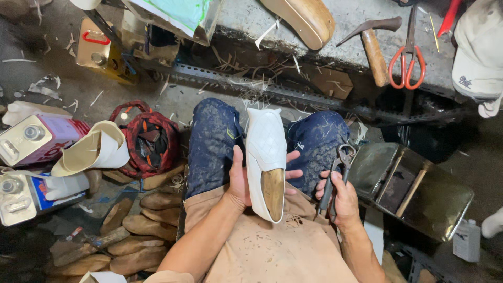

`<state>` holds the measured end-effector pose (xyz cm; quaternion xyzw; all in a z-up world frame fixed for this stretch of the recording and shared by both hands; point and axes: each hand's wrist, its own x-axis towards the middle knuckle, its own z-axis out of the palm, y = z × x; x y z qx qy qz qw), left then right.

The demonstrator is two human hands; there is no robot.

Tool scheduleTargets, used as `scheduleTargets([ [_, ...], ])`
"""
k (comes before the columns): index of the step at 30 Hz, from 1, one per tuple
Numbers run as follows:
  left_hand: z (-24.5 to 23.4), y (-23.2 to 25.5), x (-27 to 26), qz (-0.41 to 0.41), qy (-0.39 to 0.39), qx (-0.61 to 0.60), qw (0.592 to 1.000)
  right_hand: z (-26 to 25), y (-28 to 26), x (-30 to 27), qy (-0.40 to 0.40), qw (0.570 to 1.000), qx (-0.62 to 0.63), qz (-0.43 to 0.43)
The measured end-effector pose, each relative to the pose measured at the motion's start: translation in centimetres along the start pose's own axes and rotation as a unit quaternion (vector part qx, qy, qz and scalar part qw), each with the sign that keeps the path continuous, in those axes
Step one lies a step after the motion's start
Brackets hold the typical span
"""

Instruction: The person holds a white shoe on their lap and uses pliers to pull and trim material along the shoe's edge. They repeatedly rotate the shoe to access different sections, then use a hammer to tap the edge, continuing to adjust and trim the shoe throughout the clip.

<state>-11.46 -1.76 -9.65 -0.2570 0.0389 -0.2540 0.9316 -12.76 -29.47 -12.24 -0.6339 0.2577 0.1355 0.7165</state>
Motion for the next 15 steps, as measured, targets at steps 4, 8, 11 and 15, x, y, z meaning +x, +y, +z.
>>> scheduleTargets([
  [4, 0.4, 0.4, 0.2, -0.001, 0.019, 0.034, 0.999, 0.0, 0.0, -0.1, 0.008, 1.0, 0.002, 0.001],
  [8, 0.6, 0.5, 0.3, -0.006, 0.031, 0.047, 0.998, 0.4, -0.2, -0.2, 0.006, 1.0, 0.007, -0.001],
  [11, 0.5, 0.6, 0.3, -0.011, 0.028, 0.056, 0.998, 0.3, -0.1, 0.1, -0.006, 1.0, 0.003, 0.001],
  [15, 1.0, 0.9, 0.0, 0.019, 0.059, 0.199, 0.978, 2.5, -3.4, -2.6, -0.076, 0.995, 0.041, 0.044],
])
